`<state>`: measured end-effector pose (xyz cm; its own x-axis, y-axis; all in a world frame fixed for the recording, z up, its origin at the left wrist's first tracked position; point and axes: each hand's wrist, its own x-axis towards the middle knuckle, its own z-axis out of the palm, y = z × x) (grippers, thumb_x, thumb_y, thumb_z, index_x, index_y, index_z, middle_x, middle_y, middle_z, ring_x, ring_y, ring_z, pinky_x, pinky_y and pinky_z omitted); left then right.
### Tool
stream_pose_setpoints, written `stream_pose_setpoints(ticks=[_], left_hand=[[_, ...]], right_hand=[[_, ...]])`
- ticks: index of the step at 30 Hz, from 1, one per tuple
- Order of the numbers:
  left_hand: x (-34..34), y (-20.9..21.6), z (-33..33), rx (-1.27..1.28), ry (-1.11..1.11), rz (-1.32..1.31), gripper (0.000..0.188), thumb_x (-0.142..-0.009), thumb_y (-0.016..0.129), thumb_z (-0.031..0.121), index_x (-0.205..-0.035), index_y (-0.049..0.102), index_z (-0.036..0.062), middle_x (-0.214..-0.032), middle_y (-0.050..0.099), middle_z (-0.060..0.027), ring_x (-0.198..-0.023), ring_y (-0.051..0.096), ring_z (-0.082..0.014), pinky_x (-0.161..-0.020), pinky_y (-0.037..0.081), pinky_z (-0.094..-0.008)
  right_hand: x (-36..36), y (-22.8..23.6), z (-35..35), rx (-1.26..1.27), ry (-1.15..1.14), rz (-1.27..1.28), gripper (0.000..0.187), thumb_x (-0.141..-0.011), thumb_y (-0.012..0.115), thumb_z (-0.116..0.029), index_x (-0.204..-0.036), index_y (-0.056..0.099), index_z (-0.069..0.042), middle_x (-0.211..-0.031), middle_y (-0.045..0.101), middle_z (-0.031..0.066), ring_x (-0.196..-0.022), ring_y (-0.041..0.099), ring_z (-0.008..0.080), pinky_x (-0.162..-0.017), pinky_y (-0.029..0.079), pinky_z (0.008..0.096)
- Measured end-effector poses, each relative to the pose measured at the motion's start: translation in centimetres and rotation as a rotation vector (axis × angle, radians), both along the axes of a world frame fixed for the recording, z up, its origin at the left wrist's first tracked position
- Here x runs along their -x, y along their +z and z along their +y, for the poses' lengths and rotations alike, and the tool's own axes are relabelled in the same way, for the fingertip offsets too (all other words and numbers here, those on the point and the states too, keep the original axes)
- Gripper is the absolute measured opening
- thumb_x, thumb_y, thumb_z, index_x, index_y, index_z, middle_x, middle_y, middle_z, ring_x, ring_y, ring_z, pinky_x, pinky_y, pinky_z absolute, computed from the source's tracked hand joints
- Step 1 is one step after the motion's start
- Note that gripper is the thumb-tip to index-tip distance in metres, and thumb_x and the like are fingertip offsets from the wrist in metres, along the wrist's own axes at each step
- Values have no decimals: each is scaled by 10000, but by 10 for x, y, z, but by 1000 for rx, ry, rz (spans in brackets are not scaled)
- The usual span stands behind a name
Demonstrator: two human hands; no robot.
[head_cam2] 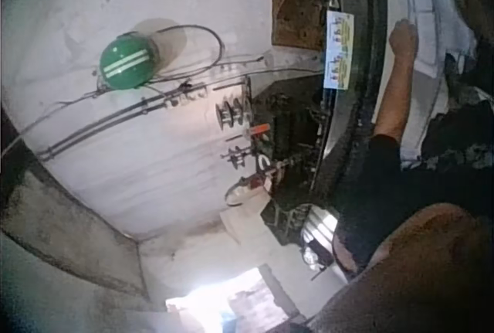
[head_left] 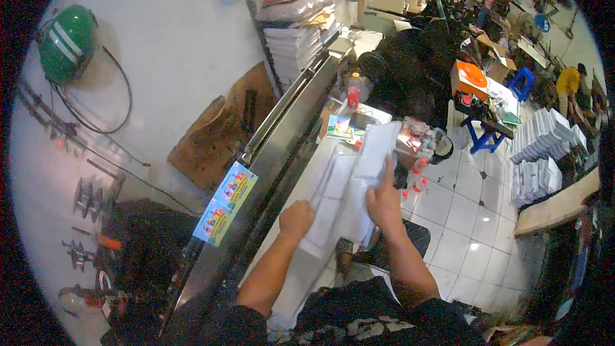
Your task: The person folds a printed paper sheet several times by hand on a metal surface, then positions the folded paper against a stapling machine and staples the corner using a handheld stapler.
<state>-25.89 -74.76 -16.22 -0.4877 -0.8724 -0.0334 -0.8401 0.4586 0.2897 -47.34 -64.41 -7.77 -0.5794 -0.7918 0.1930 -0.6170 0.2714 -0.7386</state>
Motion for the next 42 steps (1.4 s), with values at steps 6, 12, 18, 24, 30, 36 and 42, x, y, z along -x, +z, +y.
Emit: stream_pose_setpoints(ticks=[6,12,18,24,30,36,42], left_hand=[[-2,-8,0,-40,2,42,250,-864,500,263,-953,604,54,-891,637,-176,-824,628,-401,-767,487,-518],[-2,10,-2,-161,-61,57,640,-868,470,182,-1446,207,99,-880,637,-233,-759,616,-444,-710,486,-528],[6,7,3,-348,-12,45,812,-868,471,179,-1500,-33,105,-901,631,-296,-716,607,-469,-664,492,-525],[7,-13,18,-507,-142,257,693,-932,479,392,-1476,215,54,-1076,627,-261,-974,608,-432,-836,473,-482],[-13,-2,29,-477,138,504,679,-853,660,419,-1347,425,17,-1352,489,-209,-1244,486,-296,-1043,369,-406],[-121,11,88,-633,330,813,534,-811,740,249,-1259,534,44,-1159,634,-112,-1057,601,-235,-938,465,-364],[-191,-49,178,-218,250,730,482,-810,706,52,-1267,554,63,-1235,600,-102,-1105,578,-194,-975,444,-318]], right_hand=[[-34,-32,-13,-18,74,-162,930,-786,559,-67,-1457,-79,6,-697,604,254,-608,601,418,-589,493,481],[-24,-107,-16,-312,63,-209,964,-785,562,-73,-1442,-137,21,-667,612,237,-610,611,405,-559,492,479],[-43,-162,-44,-33,257,-503,680,-848,561,-156,-1416,219,-5,-1222,523,252,-1156,529,322,-925,441,372],[-51,-185,-61,-96,235,-996,535,-888,563,-185,-1357,351,-36,-1198,555,193,-1105,547,306,-932,443,414],[-37,-209,-40,-54,508,-747,404,-902,544,-67,-1293,458,-8,-1131,600,106,-1015,569,203,-851,489,363],[-116,-138,16,-363,1039,-1109,390,-924,575,-240,-1255,528,-41,-1089,656,179,-1041,620,299,-891,499,399],[-178,-141,45,-306,1105,-456,442,-714,626,-16,-1156,617,-36,-1148,639,172,-1073,602,297,-962,440,374]])
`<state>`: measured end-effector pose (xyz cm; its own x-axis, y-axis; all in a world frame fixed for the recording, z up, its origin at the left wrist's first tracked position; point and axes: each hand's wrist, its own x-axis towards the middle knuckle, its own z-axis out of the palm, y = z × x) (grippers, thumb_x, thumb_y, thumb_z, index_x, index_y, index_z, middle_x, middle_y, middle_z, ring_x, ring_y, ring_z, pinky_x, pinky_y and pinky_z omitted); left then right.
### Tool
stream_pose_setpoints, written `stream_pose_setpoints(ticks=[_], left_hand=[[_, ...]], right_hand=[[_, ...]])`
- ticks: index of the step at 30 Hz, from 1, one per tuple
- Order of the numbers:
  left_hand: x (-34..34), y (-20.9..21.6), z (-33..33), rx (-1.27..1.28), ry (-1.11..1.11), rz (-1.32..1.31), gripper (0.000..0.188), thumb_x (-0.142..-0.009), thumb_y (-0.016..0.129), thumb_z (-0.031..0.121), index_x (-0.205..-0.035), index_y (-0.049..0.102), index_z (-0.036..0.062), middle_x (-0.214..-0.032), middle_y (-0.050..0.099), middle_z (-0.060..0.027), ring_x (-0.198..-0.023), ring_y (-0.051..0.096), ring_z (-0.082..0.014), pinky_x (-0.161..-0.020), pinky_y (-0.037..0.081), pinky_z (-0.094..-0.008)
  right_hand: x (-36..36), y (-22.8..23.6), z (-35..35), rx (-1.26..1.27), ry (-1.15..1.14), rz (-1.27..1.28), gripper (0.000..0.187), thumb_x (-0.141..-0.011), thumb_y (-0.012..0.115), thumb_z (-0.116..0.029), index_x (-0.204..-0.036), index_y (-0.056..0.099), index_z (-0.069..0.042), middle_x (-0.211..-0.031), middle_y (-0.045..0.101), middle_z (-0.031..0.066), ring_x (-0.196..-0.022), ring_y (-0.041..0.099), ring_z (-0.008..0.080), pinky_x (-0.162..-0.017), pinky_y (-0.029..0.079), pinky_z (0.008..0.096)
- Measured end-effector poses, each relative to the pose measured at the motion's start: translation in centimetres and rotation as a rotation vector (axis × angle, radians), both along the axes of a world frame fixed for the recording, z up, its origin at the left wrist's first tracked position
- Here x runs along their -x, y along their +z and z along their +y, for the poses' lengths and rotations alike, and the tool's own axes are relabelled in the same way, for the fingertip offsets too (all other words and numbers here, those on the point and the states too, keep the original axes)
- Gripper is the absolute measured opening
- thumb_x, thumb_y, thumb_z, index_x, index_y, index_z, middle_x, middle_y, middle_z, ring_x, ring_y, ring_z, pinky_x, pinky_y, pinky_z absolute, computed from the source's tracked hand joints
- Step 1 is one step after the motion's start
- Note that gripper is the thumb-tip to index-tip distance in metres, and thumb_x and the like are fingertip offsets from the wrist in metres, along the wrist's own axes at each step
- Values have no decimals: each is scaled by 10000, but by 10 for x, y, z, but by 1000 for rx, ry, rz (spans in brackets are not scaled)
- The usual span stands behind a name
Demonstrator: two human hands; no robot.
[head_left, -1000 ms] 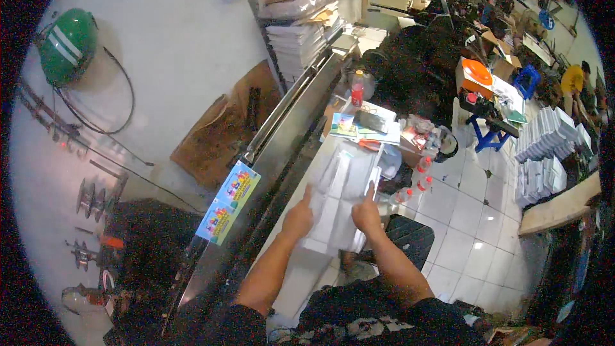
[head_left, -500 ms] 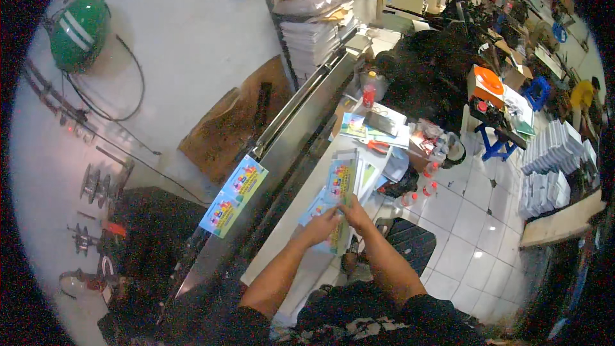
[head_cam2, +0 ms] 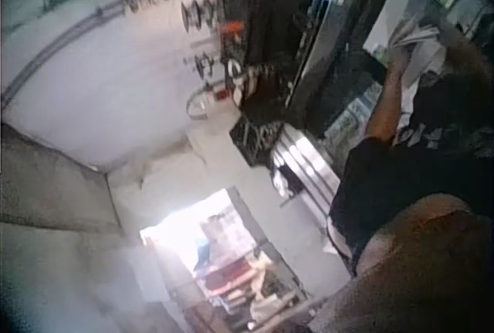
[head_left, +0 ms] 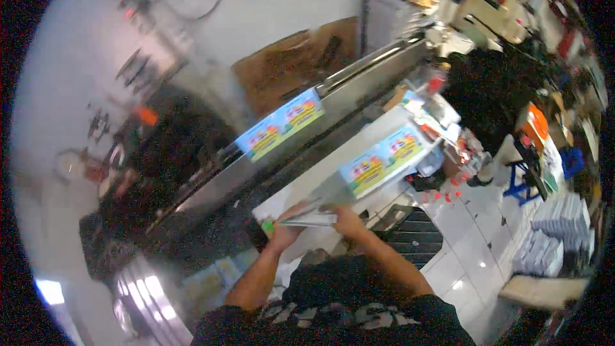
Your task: The person folds a printed paper sheet several times by hand on a metal surface, then positions the folded paper against a stapling machine and staples the corner using a handheld stapler.
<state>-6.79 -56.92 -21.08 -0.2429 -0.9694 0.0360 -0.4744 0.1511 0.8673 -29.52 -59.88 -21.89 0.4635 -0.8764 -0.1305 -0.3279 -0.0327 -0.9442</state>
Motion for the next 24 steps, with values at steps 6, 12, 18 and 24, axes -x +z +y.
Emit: stream_pose_setpoints(ticks=[6,12,18,24], left_hand=[[1,40,23,50,107,56,753,-776,742,114,-1415,348,58,-1420,411,-156,-1294,419,-306,-1073,350,-390],[-1,90,40,563,234,-363,718,-733,766,301,-1333,457,55,-1382,443,-164,-1306,394,-338,-1064,321,-474],[7,106,39,622,240,-440,580,-813,667,334,-1324,498,117,-1394,461,-103,-1330,381,-285,-1065,304,-505],[3,114,35,538,131,-590,686,-837,643,371,-1396,398,59,-1456,368,-164,-1371,303,-340,-1120,231,-495]], right_hand=[[-1,-10,16,58,28,-13,440,-695,658,-3,-1133,625,-35,-1102,662,147,-1061,609,240,-913,464,332],[-5,7,21,-107,-61,18,415,-768,741,-109,-1158,615,-44,-1080,667,115,-1007,612,210,-888,474,333],[-2,14,22,-12,-102,42,439,-758,780,-154,-1151,618,-44,-1070,667,108,-1006,598,194,-873,479,347],[-4,8,27,63,-151,41,388,-774,765,-143,-1120,622,-42,-1035,667,116,-970,606,213,-860,476,350]])
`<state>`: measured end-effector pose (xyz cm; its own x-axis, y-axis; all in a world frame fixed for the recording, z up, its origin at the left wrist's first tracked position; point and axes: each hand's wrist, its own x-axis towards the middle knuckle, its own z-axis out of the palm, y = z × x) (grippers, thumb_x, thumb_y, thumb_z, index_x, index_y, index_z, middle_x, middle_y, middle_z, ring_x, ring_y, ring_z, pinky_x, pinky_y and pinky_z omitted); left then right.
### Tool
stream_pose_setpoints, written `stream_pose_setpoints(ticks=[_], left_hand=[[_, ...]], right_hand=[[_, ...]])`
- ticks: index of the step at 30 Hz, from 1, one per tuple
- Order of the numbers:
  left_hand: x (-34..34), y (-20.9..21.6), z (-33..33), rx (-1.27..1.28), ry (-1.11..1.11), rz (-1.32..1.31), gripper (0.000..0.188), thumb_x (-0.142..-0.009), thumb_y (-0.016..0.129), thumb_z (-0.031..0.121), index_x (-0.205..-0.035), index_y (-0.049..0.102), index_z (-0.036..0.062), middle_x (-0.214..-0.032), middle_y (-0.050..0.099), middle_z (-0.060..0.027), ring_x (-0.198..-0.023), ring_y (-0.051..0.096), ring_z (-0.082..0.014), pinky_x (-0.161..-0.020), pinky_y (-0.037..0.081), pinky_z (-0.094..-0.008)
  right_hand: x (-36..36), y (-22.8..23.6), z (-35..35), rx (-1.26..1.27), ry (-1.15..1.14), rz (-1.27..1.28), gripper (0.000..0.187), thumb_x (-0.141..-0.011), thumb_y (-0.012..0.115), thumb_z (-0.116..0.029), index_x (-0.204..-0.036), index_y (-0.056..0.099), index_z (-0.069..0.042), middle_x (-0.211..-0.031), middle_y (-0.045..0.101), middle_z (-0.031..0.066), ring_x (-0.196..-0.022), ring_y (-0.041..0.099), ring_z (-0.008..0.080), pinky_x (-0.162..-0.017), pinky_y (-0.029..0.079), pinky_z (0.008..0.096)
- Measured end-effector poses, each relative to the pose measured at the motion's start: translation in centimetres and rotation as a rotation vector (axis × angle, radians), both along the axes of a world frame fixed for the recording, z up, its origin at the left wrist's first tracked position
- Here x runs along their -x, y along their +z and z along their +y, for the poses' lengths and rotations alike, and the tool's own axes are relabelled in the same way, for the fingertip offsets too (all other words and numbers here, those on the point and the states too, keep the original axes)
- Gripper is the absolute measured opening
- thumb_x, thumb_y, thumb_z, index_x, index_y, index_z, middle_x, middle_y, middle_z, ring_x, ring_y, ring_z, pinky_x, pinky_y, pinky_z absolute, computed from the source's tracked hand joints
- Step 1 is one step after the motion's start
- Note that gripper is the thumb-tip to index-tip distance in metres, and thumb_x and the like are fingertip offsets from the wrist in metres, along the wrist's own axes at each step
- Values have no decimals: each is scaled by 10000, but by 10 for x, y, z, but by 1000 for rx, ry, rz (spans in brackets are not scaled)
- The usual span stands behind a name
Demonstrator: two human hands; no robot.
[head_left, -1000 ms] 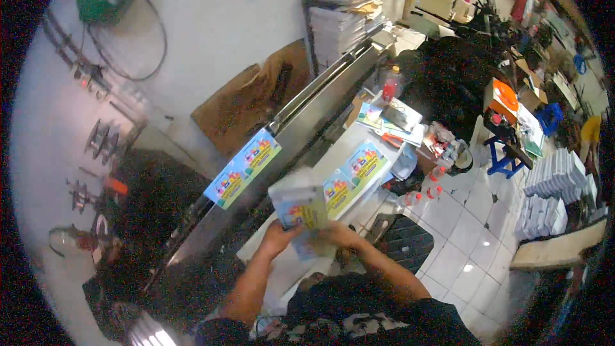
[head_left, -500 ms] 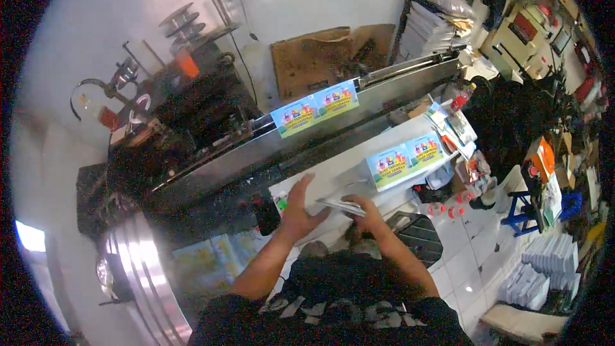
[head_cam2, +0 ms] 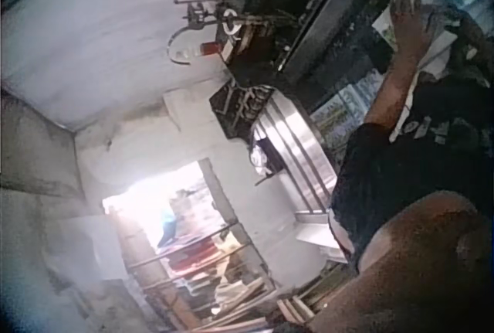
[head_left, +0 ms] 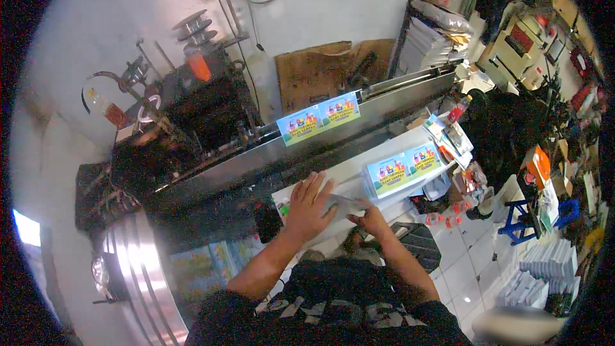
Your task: The person folds a printed paper sheet several times by hand on a metal surface, then positions the folded paper against a stapling machine and staples the corner using a handheld stapler.
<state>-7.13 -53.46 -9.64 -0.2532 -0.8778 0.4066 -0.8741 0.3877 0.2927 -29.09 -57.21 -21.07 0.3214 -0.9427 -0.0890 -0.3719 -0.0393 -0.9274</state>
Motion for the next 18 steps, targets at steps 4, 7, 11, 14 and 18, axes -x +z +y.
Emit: stream_pose_setpoints(ticks=[4,7,11,14,18], left_hand=[[5,-14,-6,-130,6,-61,769,-834,643,391,-1433,317,36,-1459,352,-190,-1364,309,-355,-1123,237,-480],[2,-16,-15,-154,-6,32,850,-816,679,349,-1463,227,30,-1456,341,-216,-1348,329,-376,-1118,257,-466],[-6,-11,-26,-144,205,418,827,-761,723,182,-1422,264,-7,-1413,364,-249,-1301,383,-393,-1086,320,-446],[-17,-31,-40,-46,279,524,833,-775,706,133,-1431,218,-31,-1400,369,-257,-1272,421,-381,-1079,331,-431],[2,-43,-69,-49,408,756,748,-816,655,77,-1424,235,-40,-1367,406,-240,-1241,467,-315,-1046,364,-418]], right_hand=[[-5,-28,-1,135,36,32,306,-829,673,-75,-1126,610,-37,-1003,664,147,-931,611,259,-831,470,365],[-9,-12,-12,201,126,132,272,-857,588,-41,-1128,600,-23,-986,657,172,-893,611,309,-805,478,389],[-5,65,-47,373,61,102,269,-871,571,-71,-1132,591,-9,-996,659,169,-898,625,301,-802,494,390],[42,89,-115,-113,-66,67,342,-871,599,-122,-1189,544,-8,-1098,636,142,-927,641,278,-843,508,378],[128,114,-246,-231,-299,-493,349,-872,608,-116,-1200,534,-25,-1072,644,93,-904,646,213,-716,547,337]])
